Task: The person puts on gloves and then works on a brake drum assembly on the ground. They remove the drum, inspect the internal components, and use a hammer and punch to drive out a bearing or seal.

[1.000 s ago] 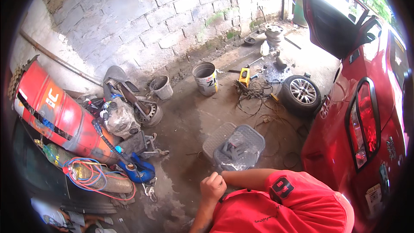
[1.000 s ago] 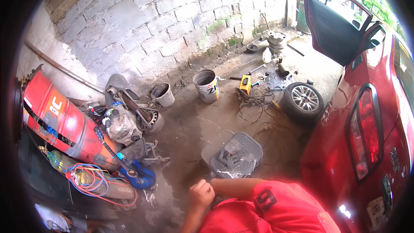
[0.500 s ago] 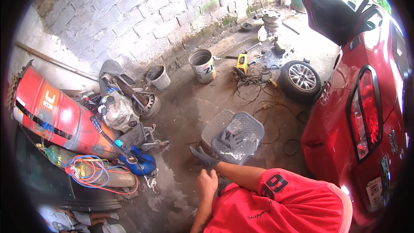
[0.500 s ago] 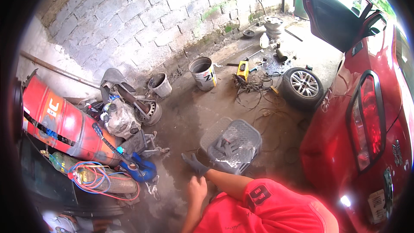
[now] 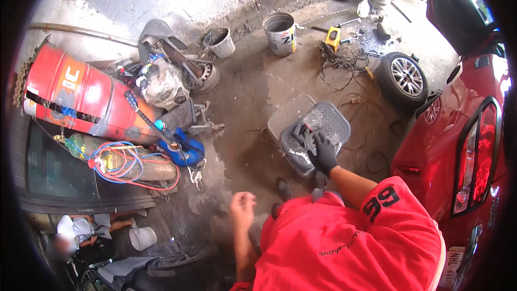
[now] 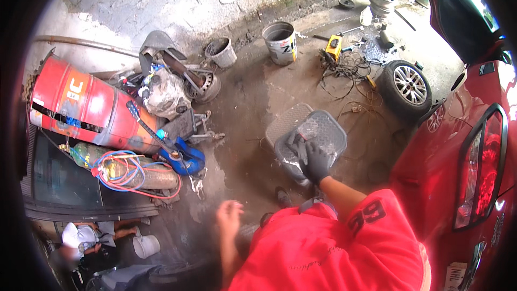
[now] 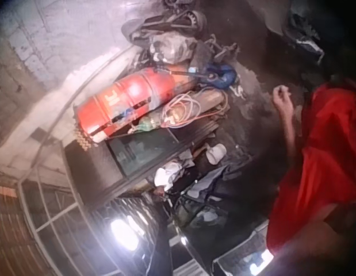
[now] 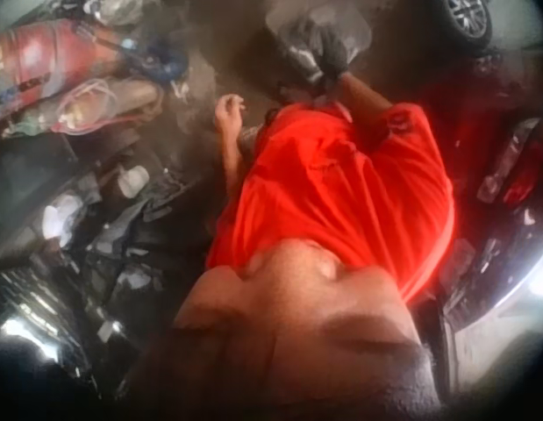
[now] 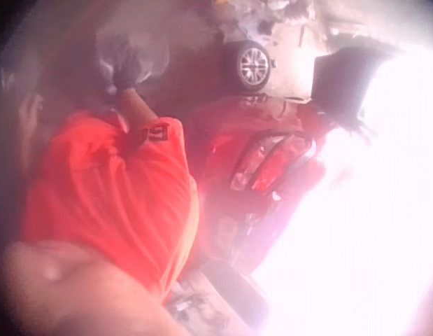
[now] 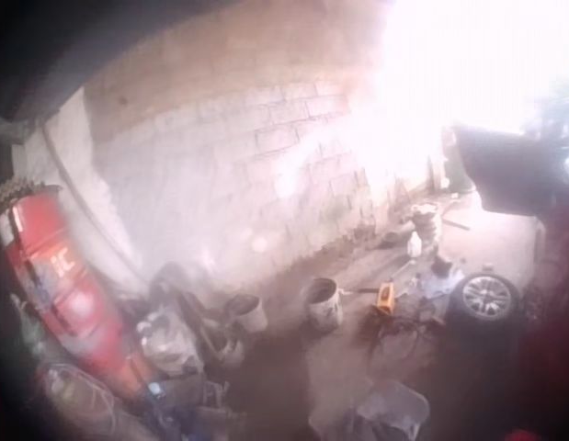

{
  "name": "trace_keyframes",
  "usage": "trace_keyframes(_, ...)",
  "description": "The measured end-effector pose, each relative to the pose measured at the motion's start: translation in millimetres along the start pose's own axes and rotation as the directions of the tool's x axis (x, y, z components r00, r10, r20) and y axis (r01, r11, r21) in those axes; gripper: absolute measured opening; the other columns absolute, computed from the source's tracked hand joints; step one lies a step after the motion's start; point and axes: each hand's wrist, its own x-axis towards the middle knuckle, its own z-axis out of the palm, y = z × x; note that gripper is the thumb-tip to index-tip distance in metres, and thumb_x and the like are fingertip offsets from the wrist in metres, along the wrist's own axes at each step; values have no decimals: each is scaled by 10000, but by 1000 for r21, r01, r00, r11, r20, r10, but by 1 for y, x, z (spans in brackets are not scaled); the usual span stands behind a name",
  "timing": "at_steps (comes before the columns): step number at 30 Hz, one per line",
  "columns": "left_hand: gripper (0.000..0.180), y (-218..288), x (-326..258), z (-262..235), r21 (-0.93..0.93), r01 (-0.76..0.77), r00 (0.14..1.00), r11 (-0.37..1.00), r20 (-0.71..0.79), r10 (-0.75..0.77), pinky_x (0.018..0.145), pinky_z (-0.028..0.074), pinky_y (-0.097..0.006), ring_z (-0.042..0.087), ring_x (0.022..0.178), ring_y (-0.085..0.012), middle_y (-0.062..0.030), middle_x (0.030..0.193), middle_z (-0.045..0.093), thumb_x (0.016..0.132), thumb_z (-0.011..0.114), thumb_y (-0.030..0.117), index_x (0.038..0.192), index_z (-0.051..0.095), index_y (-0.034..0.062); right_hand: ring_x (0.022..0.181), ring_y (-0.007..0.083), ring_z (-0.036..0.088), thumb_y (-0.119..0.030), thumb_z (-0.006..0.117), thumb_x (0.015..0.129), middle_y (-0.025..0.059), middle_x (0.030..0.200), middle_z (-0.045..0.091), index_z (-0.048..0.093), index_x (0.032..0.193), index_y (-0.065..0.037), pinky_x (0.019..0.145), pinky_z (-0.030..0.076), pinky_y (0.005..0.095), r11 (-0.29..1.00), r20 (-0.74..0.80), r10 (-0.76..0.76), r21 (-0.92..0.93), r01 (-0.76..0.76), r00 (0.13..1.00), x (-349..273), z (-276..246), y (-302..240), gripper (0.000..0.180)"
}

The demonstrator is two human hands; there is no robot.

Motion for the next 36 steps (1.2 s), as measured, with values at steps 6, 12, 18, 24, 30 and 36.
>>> trace_keyframes(6, 139, 0, -4, -56, 13, 122, 952, 992, -284, -113, 593, 463, -238, 613, 669, -94, -40, 853, 683, 1009, 588, 154, 975, 616, 22, 1214, 480, 516, -328, 745, 787, 245, 1451, 454, 449, 1412, -62, 1013, 427, 567, 997, 93, 20, 76, -27, 995, 17, 5, 19, 741)
trace_keyframes(12, 144, 15, -23, -32, 76, 141, 979, 987, -157, -128, 690, 532, -264, 641, 711, -111, -55, 871, 695, 994, 616, 143, 1020, 622, 2, 1304, 469, 458, -305, 707, 806, 198, 1422, 514, 555, 1368, -171, 1040, 401, 574, 960, 109, 74, -277, -41, 991, 42, 29, 7, 598)
trace_keyframes(18, 176, 10, -41, -16, 187, 125, 989, 974, -97, -108, 670, 538, -273, 657, 706, -123, -45, 799, 686, 992, 625, 167, 990, 655, -6, 1109, 350, 609, -230, 659, 871, 188, 1172, 650, 690, 1036, -144, 932, 462, 487, 973, 75, -224, -33, 227, 972, 63, -11, -16, 189)
trace_keyframes(24, 276, 2, -32, 6, -168, 200, 976, 965, -50, -211, 758, 547, -286, 680, 846, -150, -76, 1058, 696, 1017, 607, 229, 1169, 605, -1, 882, 125, 615, -163, 584, 1013, 46, 1008, 650, 619, 1080, -54, 824, 498, 270, 246, 583, -333, 812, -529, 741, 62, -11, -42, 133)
trace_keyframes(30, 380, 8, 25, 22, -589, 401, 911, 702, 172, -375, 796, 567, -307, 680, 931, -167, -90, 1215, 661, 1020, 604, 267, 1305, 557, 20, 898, 103, 563, -146, 598, 1001, 7, 990, 624, 621, 1127, -30, 802, 479, 274, 527, 753, -436, 657, -539, 492, 50, -29, -96, 173)
trace_keyframes(36, 308, -46, 79, -9, -677, 432, 877, 596, 163, -452, 714, 573, -335, 675, 887, -166, -71, 1076, 681, 957, 683, 191, 1200, 602, 21, 1056, 146, 569, -133, 570, 1006, 80, 1160, 640, 526, 1393, -1, 949, 470, 343, 713, 705, -510, 667, -217, 493, 69, -5, -160, 411)
